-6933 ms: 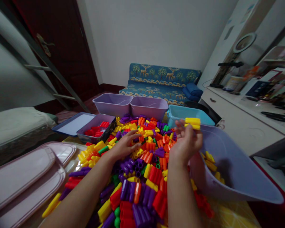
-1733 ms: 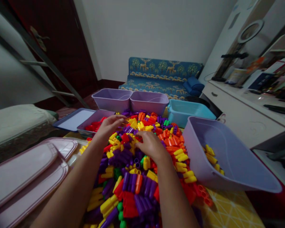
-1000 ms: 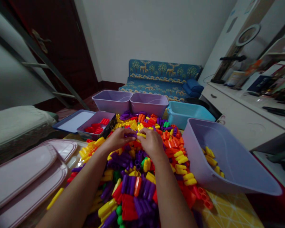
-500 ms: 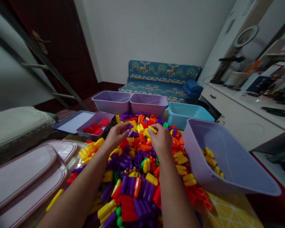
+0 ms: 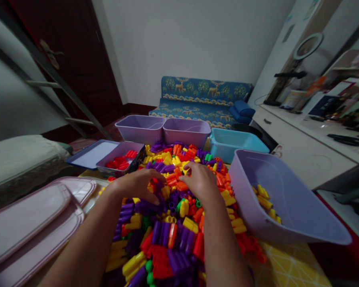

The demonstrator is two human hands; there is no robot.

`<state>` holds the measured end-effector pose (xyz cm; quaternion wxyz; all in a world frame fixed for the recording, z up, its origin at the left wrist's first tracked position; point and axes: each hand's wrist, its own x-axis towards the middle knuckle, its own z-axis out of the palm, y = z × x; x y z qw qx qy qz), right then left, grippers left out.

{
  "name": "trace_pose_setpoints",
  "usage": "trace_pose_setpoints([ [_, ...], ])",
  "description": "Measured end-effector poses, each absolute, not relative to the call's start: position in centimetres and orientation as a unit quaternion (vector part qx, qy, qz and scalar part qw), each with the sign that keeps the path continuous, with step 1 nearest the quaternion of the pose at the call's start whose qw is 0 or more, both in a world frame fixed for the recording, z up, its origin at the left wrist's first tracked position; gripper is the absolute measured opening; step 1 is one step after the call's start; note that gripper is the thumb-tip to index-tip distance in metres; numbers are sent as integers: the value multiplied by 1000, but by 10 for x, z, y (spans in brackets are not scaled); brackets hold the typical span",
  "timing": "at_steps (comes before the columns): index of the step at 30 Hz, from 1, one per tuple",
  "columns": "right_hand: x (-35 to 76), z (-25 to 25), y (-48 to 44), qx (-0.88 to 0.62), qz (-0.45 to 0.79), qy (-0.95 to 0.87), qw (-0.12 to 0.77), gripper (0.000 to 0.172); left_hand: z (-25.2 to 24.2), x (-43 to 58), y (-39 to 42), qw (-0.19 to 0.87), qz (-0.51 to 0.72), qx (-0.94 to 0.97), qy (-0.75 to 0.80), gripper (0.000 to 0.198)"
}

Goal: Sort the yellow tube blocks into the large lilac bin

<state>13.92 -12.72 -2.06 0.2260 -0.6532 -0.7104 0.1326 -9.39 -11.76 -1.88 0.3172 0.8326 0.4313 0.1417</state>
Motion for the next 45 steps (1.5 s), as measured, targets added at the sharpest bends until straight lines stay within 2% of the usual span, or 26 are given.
trace_pose_setpoints([
  [3, 146, -27, -128, -661, 100, -726, 164, 33, -22, -92, -120, 294, 153, 846, 419, 67],
  [8, 150, -37, -128, -645, 131, -743, 122, 55, -34, -80, -117, 233, 165, 834, 472, 65],
  [13, 131, -40, -127, -635, 170, -744, 119, 56, -47, -67, -110, 223, 195, 830, 473, 67],
  [16, 121, -45, -122, -633, 201, -726, 176, 53, -56, -63, -104, 275, 267, 800, 461, 68],
  [21, 119, -44, -118, -553, 327, -690, 332, 49, -65, -61, -95, 455, 385, 688, 414, 69],
  [25, 133, -28, -122, -543, 247, -718, 357, 41, -53, -62, -97, 365, 471, 684, 422, 54],
  [27, 142, -19, -124, -574, 210, -702, 366, 34, -42, -60, -105, 346, 424, 723, 422, 39],
  [29, 149, -13, -126, -594, 195, -674, 395, 28, -32, -55, -115, 365, 307, 779, 408, 26],
  [32, 152, -9, -126, -597, 188, -650, 431, 25, -25, -41, -133, 324, 161, 850, 383, 28],
  [37, 146, -10, -126, -594, 181, -663, 418, 21, -32, -21, -148, 207, 50, 895, 392, 41],
  [41, 142, -15, -123, -614, 163, -671, 382, 20, -38, -19, -144, 169, 64, 880, 439, 37],
  [45, 139, -29, -117, -625, 166, -679, 347, 20, -48, -24, -128, 156, 208, 805, 532, 38],
])
